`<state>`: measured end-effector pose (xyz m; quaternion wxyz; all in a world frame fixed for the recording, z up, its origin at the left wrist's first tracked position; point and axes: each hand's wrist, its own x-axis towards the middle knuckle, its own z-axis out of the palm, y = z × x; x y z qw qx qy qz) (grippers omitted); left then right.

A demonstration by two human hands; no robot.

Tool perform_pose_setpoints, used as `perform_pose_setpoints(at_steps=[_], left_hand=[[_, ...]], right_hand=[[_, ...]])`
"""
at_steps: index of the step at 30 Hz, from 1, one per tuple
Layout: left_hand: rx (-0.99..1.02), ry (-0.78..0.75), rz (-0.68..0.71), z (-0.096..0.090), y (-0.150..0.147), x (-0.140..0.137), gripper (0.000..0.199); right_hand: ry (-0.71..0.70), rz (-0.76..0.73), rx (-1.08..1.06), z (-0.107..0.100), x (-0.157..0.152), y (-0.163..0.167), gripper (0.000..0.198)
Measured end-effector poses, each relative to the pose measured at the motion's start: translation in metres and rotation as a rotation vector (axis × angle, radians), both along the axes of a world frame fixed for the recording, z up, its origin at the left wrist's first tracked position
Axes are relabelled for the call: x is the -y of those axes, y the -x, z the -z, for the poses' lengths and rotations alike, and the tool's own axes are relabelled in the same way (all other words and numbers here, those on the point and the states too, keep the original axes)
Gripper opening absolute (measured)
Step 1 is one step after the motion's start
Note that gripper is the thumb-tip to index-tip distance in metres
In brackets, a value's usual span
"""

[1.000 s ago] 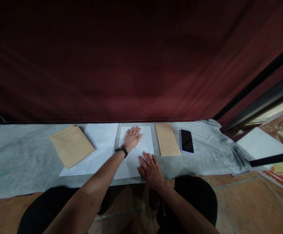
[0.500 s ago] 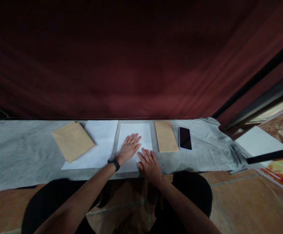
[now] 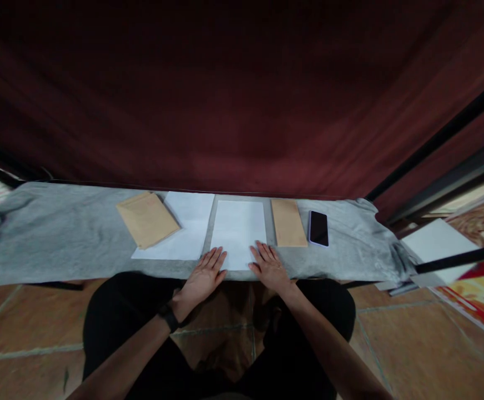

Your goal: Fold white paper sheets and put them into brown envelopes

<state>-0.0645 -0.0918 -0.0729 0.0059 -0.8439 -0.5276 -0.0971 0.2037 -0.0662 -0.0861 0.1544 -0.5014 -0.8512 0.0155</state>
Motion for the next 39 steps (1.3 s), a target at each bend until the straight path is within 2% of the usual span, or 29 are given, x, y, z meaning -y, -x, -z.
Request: perform_pose_setpoints(at_steps=[4, 8, 12, 16, 20, 25, 28, 32, 35, 39], left_hand=[[-0.061, 0.129, -0.001, -0.018, -0.005, -0.002, 0.051], [-0.068, 0.185, -0.004, -0.033, -0.01, -0.011, 0.047], [0.035, 0.174, -0.017, -0.044, -0.005, -0.008, 0.035], [0.135, 0.195, 0.011, -0.053, 0.005, 0.014, 0.034], [0.33, 0.221, 0.026, -0.046, 0.018, 0.029, 0.022], [0.667, 0.272, -0.093, -0.022, 0.03, 0.019, 0.023], [0.696, 0.275, -0.117, -0.016, 0.031, 0.01, 0.025], [0.694, 0.322, -0.22, -0.021, 0.03, 0.006, 0.03], [0.745, 0.355, -0.27, -0.027, 0.028, 0.006, 0.036], [0.784, 0.311, -0.333, -0.028, 0.02, -0.001, 0.041]], right_hand=[[0.038, -0.099, 0.009, -0.004, 0.005, -0.01, 0.068], [0.084, -0.108, -0.009, -0.009, 0.005, -0.011, 0.07], [0.166, -0.152, -0.07, -0.017, 0.0, -0.021, 0.057], [0.293, -0.219, -0.235, -0.027, -0.001, -0.039, 0.04], [0.392, -0.15, -0.418, -0.031, 0.006, -0.045, 0.027], [0.463, 0.044, -0.54, -0.03, 0.009, -0.039, 0.028], [0.453, 0.064, -0.56, -0.029, 0.008, -0.038, 0.029], [0.471, 0.043, -0.548, -0.032, 0.005, -0.039, 0.03], [0.476, 0.138, -0.485, -0.034, -0.001, -0.037, 0.028], [0.447, 0.238, -0.394, -0.035, -0.011, -0.03, 0.028]])
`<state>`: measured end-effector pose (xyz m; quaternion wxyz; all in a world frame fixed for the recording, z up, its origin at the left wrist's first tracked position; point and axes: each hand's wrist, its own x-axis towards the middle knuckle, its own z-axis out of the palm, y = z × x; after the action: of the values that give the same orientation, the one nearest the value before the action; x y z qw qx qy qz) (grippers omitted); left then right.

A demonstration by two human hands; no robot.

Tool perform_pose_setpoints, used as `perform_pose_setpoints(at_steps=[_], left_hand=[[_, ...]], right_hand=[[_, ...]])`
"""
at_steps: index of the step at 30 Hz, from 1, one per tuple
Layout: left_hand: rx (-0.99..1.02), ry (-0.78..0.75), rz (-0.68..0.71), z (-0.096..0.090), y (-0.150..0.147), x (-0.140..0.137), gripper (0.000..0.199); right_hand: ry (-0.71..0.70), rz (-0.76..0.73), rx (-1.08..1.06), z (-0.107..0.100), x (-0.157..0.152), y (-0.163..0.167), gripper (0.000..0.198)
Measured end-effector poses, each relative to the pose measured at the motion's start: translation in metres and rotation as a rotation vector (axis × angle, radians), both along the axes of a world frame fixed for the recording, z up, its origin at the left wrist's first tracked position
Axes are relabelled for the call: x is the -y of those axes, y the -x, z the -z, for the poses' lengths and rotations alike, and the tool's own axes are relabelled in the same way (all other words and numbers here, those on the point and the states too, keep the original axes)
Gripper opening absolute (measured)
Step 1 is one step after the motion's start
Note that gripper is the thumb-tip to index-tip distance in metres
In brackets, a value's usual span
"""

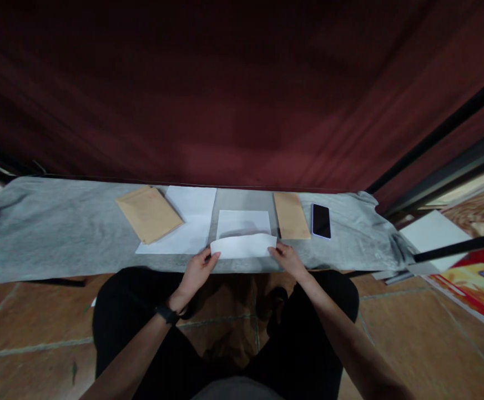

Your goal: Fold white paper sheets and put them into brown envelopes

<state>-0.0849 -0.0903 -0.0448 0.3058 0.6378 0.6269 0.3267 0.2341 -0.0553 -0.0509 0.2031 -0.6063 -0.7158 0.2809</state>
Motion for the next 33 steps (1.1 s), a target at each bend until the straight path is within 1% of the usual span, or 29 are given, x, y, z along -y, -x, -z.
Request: perform_pose_setpoints(at_steps=[4, 6, 8, 10, 12, 15, 18, 23, 29, 33], left_hand=[[-0.114, -0.037, -0.114, -0.001, -0.012, -0.015, 0.042], [-0.222, -0.012, -0.159, -0.004, -0.019, -0.022, 0.041], [-0.36, 0.045, -0.185, -0.01, -0.025, -0.029, 0.037], [-0.501, 0.115, -0.195, -0.018, -0.031, -0.037, 0.034], [-0.6, 0.174, -0.187, -0.025, -0.035, -0.046, 0.034], [-0.669, 0.231, -0.153, -0.035, -0.039, -0.058, 0.035], [-0.723, 0.249, -0.153, -0.039, -0.043, -0.067, 0.037], [-0.78, 0.201, -0.19, -0.032, -0.049, -0.076, 0.041], [-0.801, 0.146, -0.232, -0.018, -0.05, -0.09, 0.043], [-0.818, 0.142, -0.257, -0.013, -0.05, -0.103, 0.043]], right_hand=[[-0.008, 0.06, 0.086, 0.001, -0.009, 0.009, 0.03], [0.004, 0.091, 0.127, 0.001, -0.013, 0.012, 0.03], [0.011, 0.114, 0.167, 0.0, -0.017, 0.015, 0.03], [0.016, 0.124, 0.204, -0.001, -0.021, 0.017, 0.029], [0.028, 0.125, 0.248, -0.002, -0.027, 0.019, 0.027], [0.056, 0.13, 0.313, -0.005, -0.037, 0.022, 0.026], [0.061, 0.155, 0.352, -0.008, -0.045, 0.027, 0.025], [0.04, 0.185, 0.378, -0.008, -0.055, 0.035, 0.026], [-0.007, 0.238, 0.328, -0.001, -0.069, 0.042, 0.035], [-0.065, 0.257, 0.441, 0.006, -0.073, 0.047, 0.041]])
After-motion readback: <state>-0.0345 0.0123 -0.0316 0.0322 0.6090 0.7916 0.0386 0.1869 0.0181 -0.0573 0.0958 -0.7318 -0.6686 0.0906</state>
